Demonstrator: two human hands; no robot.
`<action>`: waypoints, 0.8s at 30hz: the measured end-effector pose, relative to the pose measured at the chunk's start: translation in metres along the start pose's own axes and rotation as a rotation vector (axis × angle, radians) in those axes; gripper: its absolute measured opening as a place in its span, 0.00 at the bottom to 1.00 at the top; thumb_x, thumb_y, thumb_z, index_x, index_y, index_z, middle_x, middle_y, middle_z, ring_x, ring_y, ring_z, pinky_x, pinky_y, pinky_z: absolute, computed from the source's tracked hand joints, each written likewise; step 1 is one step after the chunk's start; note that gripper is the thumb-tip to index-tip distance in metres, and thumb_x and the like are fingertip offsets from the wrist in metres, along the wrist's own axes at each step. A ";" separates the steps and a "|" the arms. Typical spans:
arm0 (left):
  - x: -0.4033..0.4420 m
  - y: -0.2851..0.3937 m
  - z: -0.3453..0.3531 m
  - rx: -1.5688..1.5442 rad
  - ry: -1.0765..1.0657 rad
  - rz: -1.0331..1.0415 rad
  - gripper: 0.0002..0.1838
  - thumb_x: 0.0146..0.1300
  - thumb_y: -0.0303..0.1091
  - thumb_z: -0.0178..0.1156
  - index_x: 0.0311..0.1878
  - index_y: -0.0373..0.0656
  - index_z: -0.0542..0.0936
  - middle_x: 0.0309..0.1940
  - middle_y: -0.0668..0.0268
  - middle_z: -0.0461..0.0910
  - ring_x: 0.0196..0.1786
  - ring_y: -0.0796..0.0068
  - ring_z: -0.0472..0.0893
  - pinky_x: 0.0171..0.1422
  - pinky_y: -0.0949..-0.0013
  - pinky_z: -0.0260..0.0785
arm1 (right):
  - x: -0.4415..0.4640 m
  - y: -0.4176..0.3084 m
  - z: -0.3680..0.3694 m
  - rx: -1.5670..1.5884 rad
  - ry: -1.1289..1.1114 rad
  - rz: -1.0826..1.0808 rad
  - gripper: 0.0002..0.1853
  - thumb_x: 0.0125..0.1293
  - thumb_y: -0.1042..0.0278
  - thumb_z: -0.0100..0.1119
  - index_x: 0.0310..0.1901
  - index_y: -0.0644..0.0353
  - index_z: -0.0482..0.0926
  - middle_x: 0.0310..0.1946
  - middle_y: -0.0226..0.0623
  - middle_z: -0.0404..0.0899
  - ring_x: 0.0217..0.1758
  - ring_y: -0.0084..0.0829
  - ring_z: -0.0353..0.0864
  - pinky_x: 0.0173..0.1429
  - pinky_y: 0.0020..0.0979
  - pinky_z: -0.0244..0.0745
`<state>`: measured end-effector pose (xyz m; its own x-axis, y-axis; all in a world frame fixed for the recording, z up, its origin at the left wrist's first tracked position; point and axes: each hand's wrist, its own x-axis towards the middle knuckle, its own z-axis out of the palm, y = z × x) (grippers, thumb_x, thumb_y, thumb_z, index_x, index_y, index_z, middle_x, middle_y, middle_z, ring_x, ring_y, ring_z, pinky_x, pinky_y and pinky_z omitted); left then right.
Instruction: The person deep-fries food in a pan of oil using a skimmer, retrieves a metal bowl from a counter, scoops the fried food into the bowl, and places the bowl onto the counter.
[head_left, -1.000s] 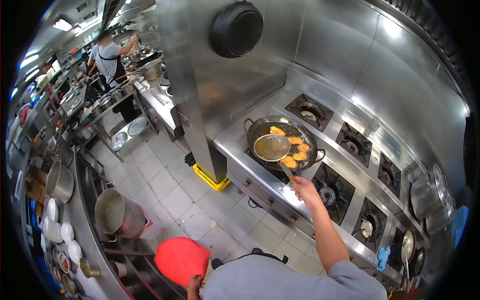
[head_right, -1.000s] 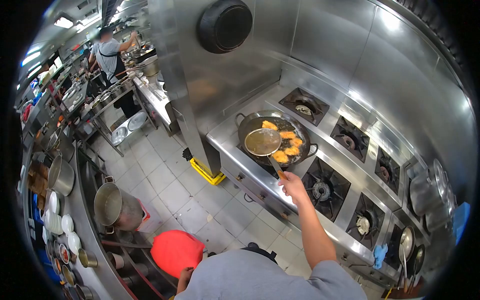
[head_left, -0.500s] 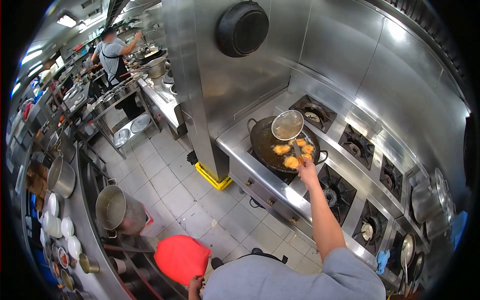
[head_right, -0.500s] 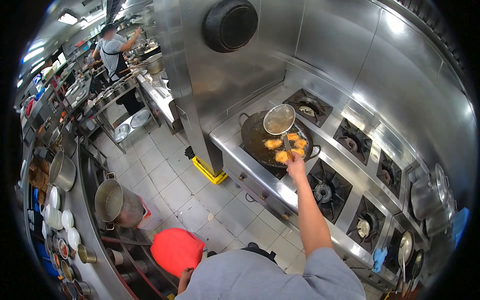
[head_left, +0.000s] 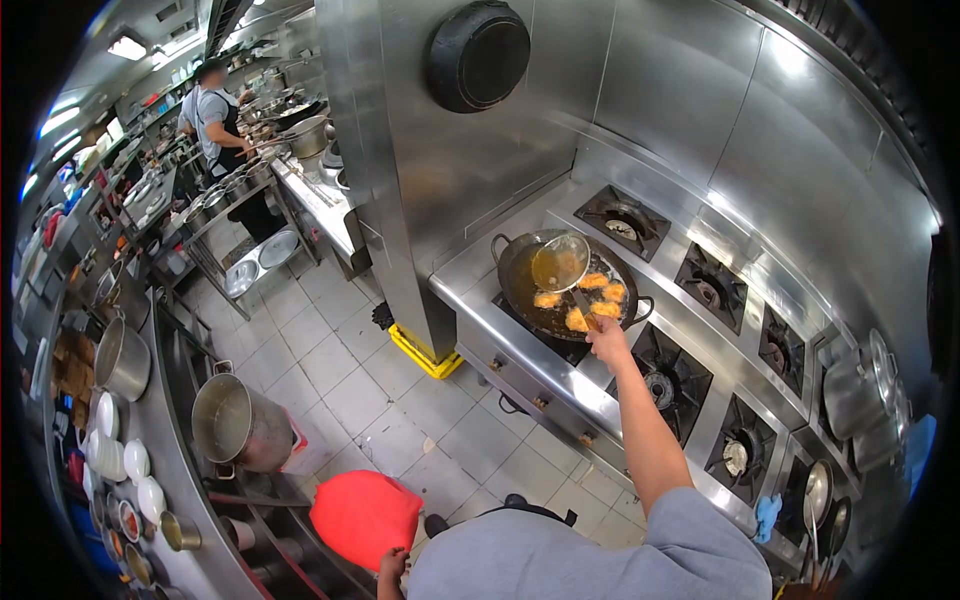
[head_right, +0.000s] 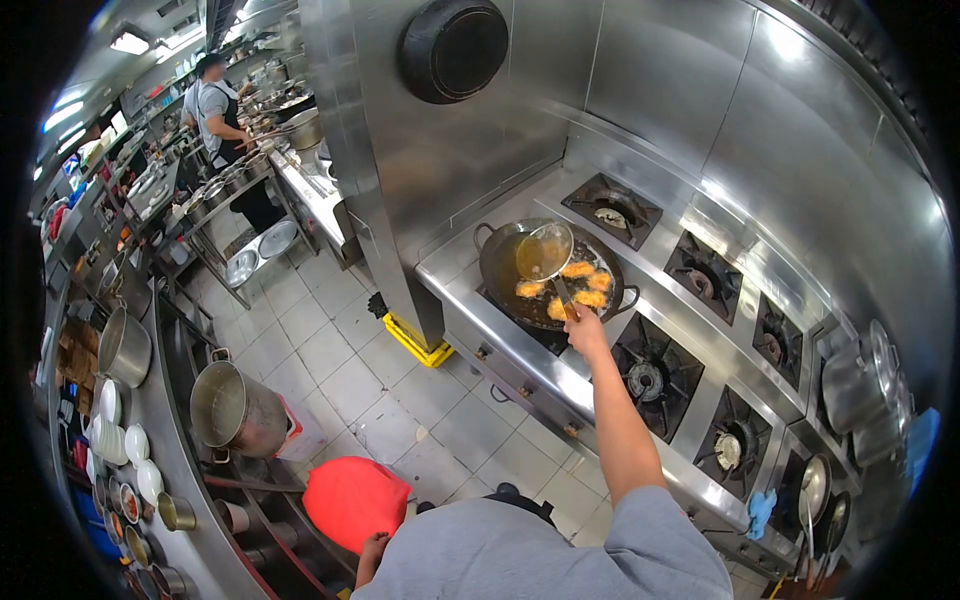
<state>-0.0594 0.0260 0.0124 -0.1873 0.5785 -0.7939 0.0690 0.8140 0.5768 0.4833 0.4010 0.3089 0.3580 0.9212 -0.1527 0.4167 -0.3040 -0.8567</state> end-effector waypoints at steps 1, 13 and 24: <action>0.002 -0.002 -0.001 0.001 0.001 0.000 0.18 0.60 0.33 0.58 0.53 0.40 0.73 0.33 0.63 0.79 0.25 0.70 0.78 0.22 0.69 0.69 | -0.002 -0.002 0.001 0.083 -0.039 0.038 0.23 0.60 0.77 0.52 0.59 0.64 0.68 0.27 0.31 0.75 0.19 0.20 0.68 0.20 0.24 0.62; 0.002 -0.004 -0.001 0.030 -0.014 -0.050 0.18 0.59 0.33 0.59 0.52 0.41 0.73 0.32 0.63 0.79 0.24 0.70 0.78 0.21 0.69 0.69 | -0.026 0.008 -0.001 0.387 -0.254 0.109 0.26 0.62 0.76 0.51 0.63 0.67 0.61 0.29 0.32 0.74 0.20 0.18 0.66 0.19 0.20 0.59; 0.020 0.004 -0.003 -0.092 -0.023 -0.018 0.19 0.60 0.30 0.58 0.54 0.38 0.72 0.28 0.63 0.78 0.19 0.73 0.74 0.15 0.72 0.64 | -0.077 0.028 -0.039 0.633 -0.277 0.155 0.26 0.64 0.76 0.50 0.65 0.64 0.61 0.30 0.32 0.74 0.20 0.16 0.64 0.19 0.18 0.57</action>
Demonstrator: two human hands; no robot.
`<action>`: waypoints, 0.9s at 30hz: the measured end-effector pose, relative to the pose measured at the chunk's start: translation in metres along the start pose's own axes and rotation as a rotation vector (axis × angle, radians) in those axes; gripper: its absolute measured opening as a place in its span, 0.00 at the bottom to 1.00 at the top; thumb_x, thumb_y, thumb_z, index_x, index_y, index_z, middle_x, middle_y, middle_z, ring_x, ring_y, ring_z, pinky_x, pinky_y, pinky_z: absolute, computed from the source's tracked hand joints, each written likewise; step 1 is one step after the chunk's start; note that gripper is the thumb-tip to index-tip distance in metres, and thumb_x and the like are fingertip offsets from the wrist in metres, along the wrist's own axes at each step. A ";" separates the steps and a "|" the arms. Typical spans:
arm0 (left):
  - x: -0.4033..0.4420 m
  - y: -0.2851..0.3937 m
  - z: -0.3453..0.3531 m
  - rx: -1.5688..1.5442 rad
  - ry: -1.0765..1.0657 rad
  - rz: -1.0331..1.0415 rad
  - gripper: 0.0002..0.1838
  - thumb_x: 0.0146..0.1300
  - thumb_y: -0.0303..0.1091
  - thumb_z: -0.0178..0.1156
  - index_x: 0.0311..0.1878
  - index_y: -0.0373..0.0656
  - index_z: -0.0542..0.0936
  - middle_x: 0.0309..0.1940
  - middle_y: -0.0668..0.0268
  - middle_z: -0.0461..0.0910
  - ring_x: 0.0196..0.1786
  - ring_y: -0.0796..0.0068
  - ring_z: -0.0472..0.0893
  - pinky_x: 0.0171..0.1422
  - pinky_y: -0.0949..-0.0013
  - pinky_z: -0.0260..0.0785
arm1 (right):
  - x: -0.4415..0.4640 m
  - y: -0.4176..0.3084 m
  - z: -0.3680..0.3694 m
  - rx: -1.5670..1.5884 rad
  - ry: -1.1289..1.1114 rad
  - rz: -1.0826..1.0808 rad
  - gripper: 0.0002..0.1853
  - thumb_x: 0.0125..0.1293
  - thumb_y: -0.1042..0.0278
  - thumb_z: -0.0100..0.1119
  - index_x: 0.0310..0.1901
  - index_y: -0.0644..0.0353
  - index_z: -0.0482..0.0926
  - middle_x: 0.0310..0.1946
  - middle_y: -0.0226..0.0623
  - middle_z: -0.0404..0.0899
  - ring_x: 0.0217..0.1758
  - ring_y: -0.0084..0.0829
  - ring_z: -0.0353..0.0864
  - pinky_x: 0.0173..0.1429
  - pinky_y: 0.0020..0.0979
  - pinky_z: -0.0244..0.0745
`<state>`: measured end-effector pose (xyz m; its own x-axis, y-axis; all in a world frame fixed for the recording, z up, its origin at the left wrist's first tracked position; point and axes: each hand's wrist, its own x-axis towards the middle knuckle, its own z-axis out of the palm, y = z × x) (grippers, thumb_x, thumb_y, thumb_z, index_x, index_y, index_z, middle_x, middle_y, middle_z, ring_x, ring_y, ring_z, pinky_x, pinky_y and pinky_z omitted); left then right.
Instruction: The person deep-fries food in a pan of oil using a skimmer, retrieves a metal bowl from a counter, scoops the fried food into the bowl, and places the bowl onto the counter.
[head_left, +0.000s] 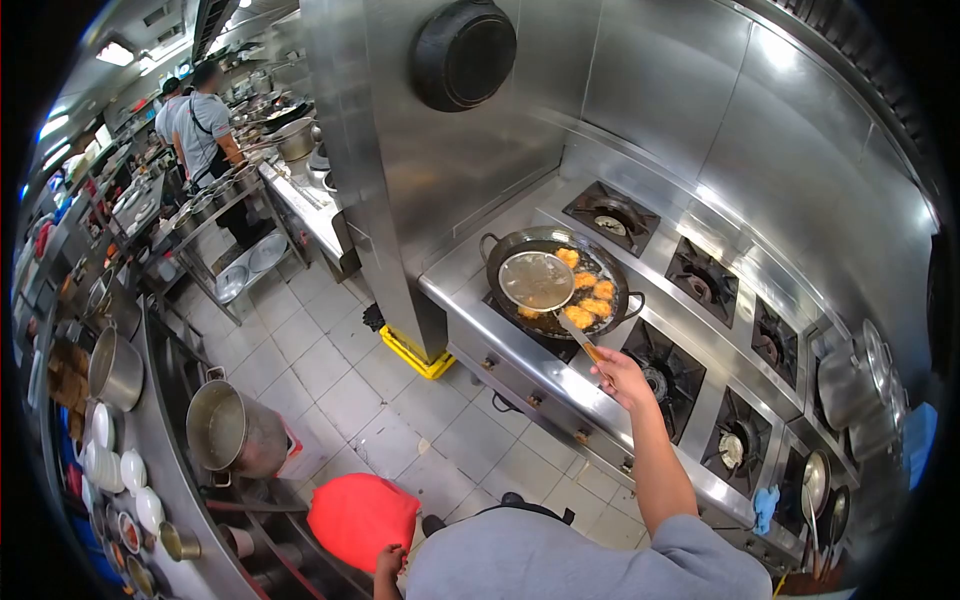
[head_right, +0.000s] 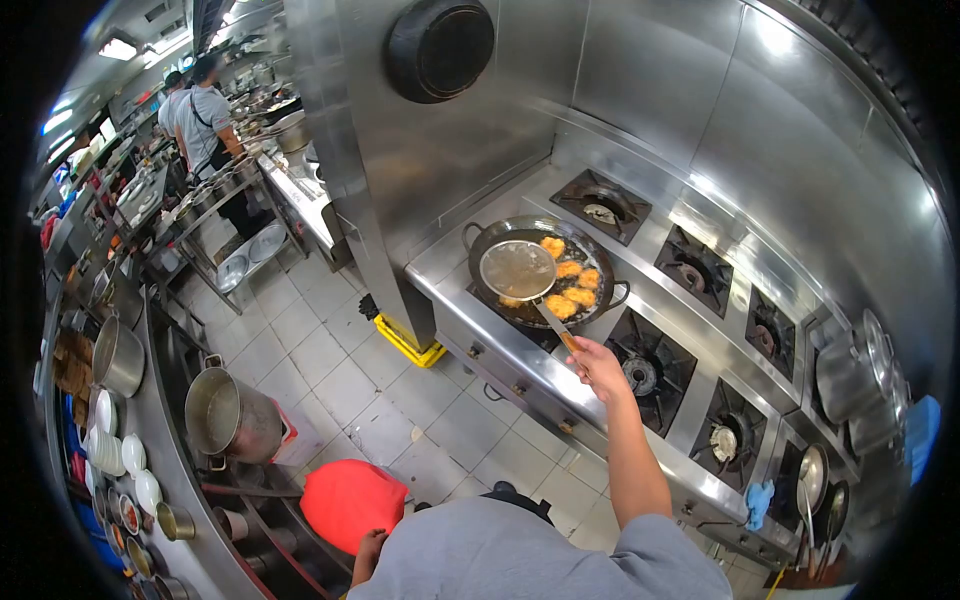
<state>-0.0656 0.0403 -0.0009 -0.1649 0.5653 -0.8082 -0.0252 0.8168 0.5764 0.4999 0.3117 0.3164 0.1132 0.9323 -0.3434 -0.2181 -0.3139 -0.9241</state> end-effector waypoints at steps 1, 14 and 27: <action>-0.001 0.002 0.000 0.003 -0.001 0.000 0.19 0.60 0.30 0.58 0.54 0.38 0.72 0.28 0.63 0.78 0.19 0.73 0.74 0.15 0.72 0.64 | -0.004 0.000 -0.004 0.022 0.000 -0.015 0.25 0.65 0.76 0.49 0.64 0.63 0.62 0.31 0.32 0.74 0.20 0.16 0.64 0.19 0.17 0.57; 0.000 0.010 0.001 0.100 -0.019 -0.027 0.19 0.60 0.31 0.58 0.55 0.41 0.72 0.29 0.63 0.79 0.19 0.73 0.75 0.16 0.71 0.66 | -0.036 -0.008 -0.032 -0.125 0.324 -0.157 0.25 0.65 0.76 0.49 0.64 0.64 0.62 0.30 0.31 0.74 0.19 0.16 0.65 0.18 0.18 0.57; -0.011 0.010 0.006 0.104 -0.009 0.000 0.20 0.58 0.29 0.58 0.55 0.39 0.73 0.33 0.61 0.79 0.21 0.73 0.76 0.17 0.71 0.66 | -0.012 -0.015 -0.011 -0.099 0.234 -0.141 0.21 0.66 0.76 0.49 0.60 0.64 0.66 0.30 0.31 0.74 0.18 0.16 0.64 0.18 0.18 0.57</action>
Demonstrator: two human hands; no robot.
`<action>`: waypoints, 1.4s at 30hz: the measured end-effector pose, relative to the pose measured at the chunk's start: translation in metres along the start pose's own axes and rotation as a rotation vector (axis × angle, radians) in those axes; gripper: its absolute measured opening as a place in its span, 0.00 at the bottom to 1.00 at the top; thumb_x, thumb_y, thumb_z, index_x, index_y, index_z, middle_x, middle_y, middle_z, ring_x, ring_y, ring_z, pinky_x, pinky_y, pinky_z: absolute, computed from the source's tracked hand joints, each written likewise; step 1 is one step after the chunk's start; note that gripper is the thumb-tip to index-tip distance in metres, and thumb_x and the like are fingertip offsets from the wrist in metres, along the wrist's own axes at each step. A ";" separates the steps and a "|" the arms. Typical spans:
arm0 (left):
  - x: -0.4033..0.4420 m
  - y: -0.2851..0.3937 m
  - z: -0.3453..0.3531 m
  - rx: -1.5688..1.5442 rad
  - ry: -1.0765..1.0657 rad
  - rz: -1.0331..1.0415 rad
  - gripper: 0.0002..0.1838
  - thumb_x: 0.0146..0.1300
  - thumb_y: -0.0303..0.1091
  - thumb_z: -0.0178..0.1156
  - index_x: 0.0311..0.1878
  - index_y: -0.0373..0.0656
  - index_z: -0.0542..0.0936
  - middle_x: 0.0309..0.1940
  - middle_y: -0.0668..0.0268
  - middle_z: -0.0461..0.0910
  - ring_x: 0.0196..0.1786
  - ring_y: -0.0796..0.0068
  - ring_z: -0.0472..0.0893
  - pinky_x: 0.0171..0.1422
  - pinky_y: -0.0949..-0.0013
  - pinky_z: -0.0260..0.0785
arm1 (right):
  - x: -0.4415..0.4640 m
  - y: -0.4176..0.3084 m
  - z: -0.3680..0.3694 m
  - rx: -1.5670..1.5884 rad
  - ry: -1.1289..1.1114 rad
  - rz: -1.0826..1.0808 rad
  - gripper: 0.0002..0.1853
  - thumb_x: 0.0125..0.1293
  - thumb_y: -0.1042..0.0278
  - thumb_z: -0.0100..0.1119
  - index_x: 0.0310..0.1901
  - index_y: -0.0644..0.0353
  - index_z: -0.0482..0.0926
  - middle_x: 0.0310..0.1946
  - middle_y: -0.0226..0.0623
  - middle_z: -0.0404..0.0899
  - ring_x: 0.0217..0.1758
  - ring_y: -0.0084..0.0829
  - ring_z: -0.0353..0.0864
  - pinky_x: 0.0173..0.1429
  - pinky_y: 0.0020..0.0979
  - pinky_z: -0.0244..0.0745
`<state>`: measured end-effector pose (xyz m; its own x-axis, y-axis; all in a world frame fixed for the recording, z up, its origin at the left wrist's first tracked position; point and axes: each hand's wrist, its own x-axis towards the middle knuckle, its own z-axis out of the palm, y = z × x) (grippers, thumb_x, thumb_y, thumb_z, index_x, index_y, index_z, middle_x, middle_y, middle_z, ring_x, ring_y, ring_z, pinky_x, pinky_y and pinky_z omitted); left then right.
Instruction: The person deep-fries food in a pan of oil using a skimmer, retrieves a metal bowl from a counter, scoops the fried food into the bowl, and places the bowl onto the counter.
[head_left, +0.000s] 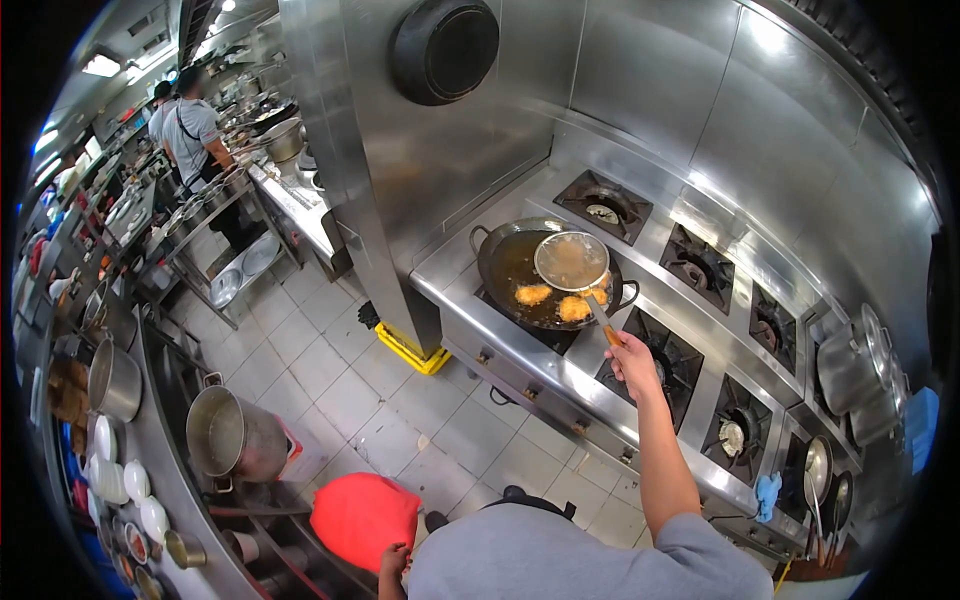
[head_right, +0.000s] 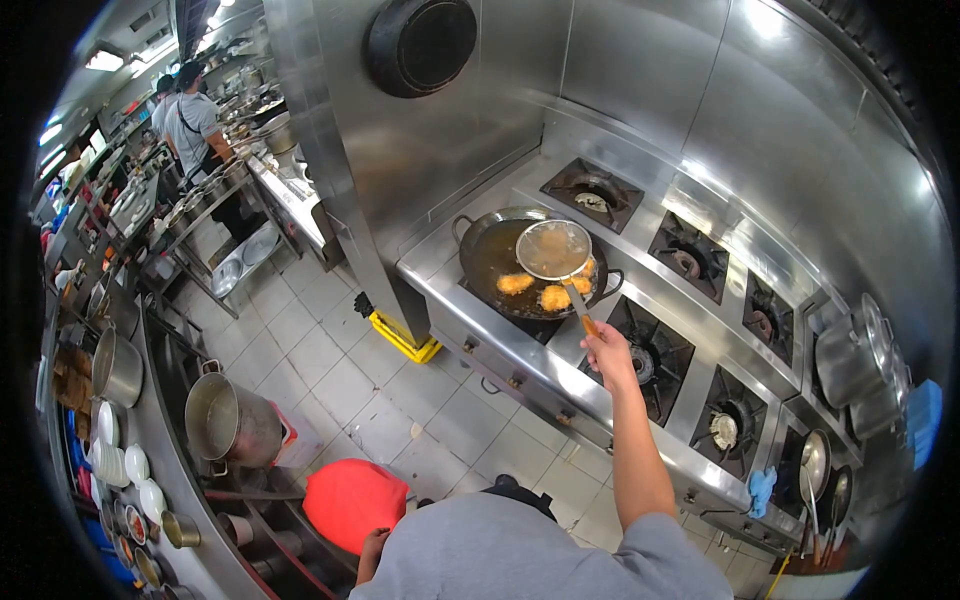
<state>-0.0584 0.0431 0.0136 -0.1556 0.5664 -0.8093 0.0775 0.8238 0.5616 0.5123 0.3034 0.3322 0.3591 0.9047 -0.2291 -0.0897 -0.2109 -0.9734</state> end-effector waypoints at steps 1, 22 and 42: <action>0.000 -0.002 0.000 0.000 0.002 0.000 0.20 0.58 0.29 0.58 0.55 0.39 0.73 0.33 0.61 0.79 0.21 0.73 0.76 0.17 0.71 0.66 | 0.007 -0.001 0.004 -0.045 -0.001 0.003 0.21 0.65 0.76 0.49 0.61 0.64 0.66 0.29 0.31 0.74 0.18 0.16 0.64 0.19 0.19 0.58; -0.010 -0.027 -0.003 0.015 0.047 -0.011 0.16 0.59 0.33 0.58 0.51 0.42 0.74 0.32 0.64 0.79 0.25 0.69 0.79 0.23 0.68 0.70 | 0.082 0.010 0.059 -0.241 -0.095 0.059 0.25 0.60 0.76 0.52 0.60 0.65 0.67 0.27 0.33 0.76 0.18 0.20 0.66 0.18 0.22 0.59; 0.001 -0.004 0.000 0.035 0.013 -0.001 0.19 0.57 0.30 0.59 0.53 0.39 0.73 0.33 0.61 0.79 0.25 0.71 0.77 0.20 0.71 0.68 | -0.020 0.025 -0.021 0.087 -0.136 0.018 0.25 0.65 0.76 0.49 0.64 0.63 0.63 0.31 0.32 0.76 0.18 0.16 0.63 0.19 0.18 0.56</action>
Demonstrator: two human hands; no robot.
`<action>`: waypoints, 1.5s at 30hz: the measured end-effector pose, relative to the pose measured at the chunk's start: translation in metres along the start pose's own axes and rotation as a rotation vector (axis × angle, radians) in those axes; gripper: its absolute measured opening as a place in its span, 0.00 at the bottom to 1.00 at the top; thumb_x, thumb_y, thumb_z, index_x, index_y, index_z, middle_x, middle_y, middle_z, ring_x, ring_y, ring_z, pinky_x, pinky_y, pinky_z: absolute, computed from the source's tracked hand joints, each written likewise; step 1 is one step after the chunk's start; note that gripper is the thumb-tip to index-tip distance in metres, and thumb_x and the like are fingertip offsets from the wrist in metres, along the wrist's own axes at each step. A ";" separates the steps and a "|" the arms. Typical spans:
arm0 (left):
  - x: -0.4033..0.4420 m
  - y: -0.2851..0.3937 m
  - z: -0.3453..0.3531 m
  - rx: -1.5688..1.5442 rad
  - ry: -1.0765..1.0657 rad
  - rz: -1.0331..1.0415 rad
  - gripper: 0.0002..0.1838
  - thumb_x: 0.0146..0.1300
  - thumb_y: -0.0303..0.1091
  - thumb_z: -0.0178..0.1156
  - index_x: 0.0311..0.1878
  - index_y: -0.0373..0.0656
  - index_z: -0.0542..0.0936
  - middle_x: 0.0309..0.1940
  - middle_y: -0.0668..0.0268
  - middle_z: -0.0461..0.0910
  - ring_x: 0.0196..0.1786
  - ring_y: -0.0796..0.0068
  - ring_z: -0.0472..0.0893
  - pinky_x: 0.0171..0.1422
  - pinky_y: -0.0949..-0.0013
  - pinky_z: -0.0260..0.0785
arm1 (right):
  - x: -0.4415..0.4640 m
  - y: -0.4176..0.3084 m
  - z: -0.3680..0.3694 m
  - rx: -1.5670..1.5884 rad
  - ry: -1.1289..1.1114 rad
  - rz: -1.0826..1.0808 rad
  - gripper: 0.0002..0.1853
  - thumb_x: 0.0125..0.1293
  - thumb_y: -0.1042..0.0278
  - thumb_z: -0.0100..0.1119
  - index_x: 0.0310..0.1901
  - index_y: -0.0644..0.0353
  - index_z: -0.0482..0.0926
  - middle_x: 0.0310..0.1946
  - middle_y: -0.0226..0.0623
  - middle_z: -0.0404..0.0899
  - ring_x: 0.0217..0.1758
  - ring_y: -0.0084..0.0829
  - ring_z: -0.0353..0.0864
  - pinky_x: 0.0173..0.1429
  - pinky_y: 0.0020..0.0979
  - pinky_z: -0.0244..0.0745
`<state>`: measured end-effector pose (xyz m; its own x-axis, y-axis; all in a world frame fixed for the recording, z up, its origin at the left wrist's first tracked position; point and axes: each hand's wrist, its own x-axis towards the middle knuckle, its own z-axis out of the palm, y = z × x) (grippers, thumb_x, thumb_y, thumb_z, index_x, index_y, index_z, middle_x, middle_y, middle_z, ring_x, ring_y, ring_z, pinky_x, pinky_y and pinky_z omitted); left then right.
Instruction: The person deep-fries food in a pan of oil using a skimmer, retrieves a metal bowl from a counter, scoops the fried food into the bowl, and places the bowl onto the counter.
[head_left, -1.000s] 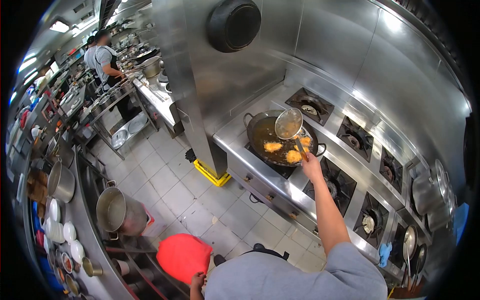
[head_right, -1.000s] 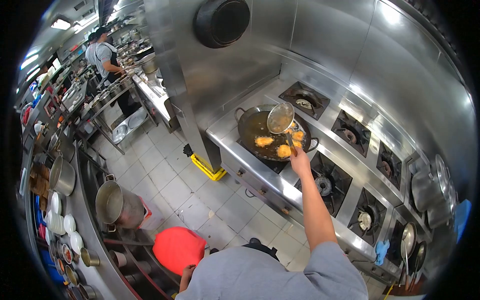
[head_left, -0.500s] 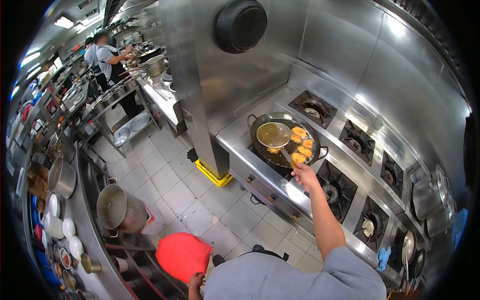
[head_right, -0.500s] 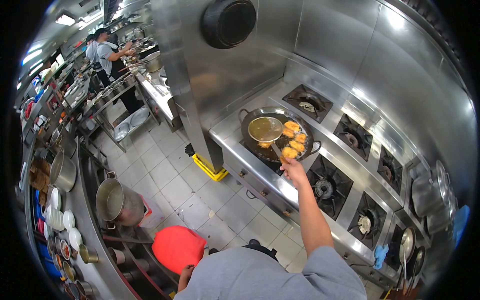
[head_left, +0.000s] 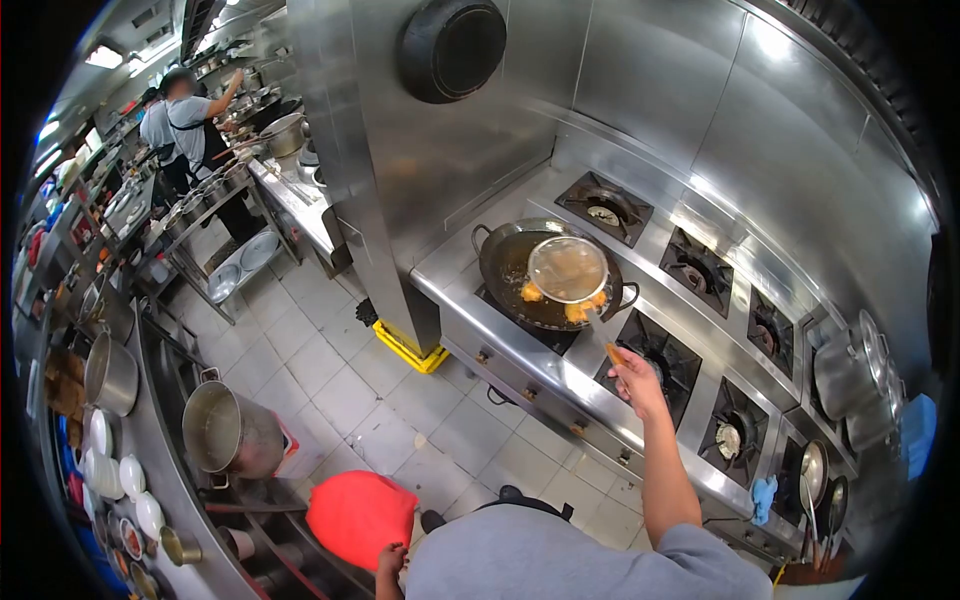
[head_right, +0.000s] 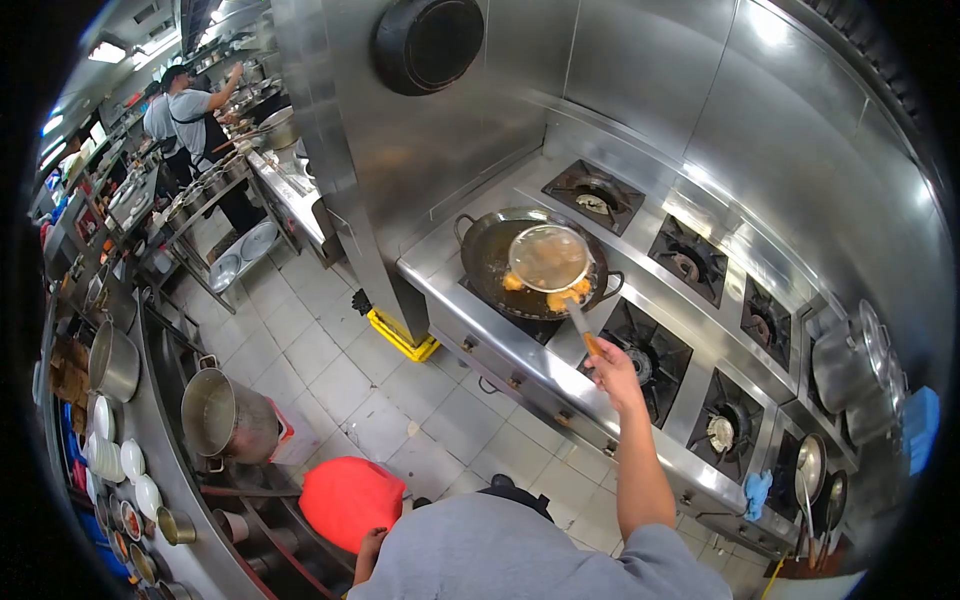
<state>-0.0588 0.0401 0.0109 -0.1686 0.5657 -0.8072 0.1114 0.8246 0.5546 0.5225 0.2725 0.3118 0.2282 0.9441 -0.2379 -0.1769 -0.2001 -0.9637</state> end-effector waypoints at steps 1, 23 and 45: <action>0.001 0.000 0.000 0.001 -0.002 -0.002 0.19 0.57 0.30 0.59 0.53 0.39 0.73 0.33 0.61 0.79 0.25 0.71 0.77 0.20 0.71 0.68 | -0.007 -0.006 -0.006 -0.124 0.077 -0.021 0.25 0.64 0.76 0.50 0.64 0.63 0.63 0.31 0.31 0.76 0.18 0.15 0.63 0.19 0.18 0.57; 0.007 -0.002 0.002 0.014 -0.019 0.045 0.17 0.60 0.31 0.56 0.52 0.37 0.73 0.33 0.61 0.79 0.24 0.71 0.77 0.19 0.71 0.68 | -0.032 -0.028 -0.011 -0.337 0.039 0.096 0.27 0.63 0.75 0.52 0.65 0.66 0.62 0.32 0.32 0.76 0.20 0.15 0.65 0.22 0.18 0.61; -0.004 -0.026 -0.006 -0.076 -0.016 0.093 0.14 0.60 0.32 0.59 0.48 0.36 0.77 0.31 0.63 0.80 0.27 0.75 0.77 0.30 0.70 0.70 | 0.139 -0.017 -0.029 -0.637 0.423 -0.319 0.25 0.58 0.74 0.53 0.59 0.67 0.69 0.35 0.41 0.79 0.28 0.30 0.76 0.34 0.30 0.70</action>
<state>-0.0671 0.0162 0.0010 -0.1451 0.6402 -0.7544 0.0515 0.7663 0.6405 0.5845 0.3996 0.2918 0.5393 0.8277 0.1555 0.5045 -0.1696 -0.8466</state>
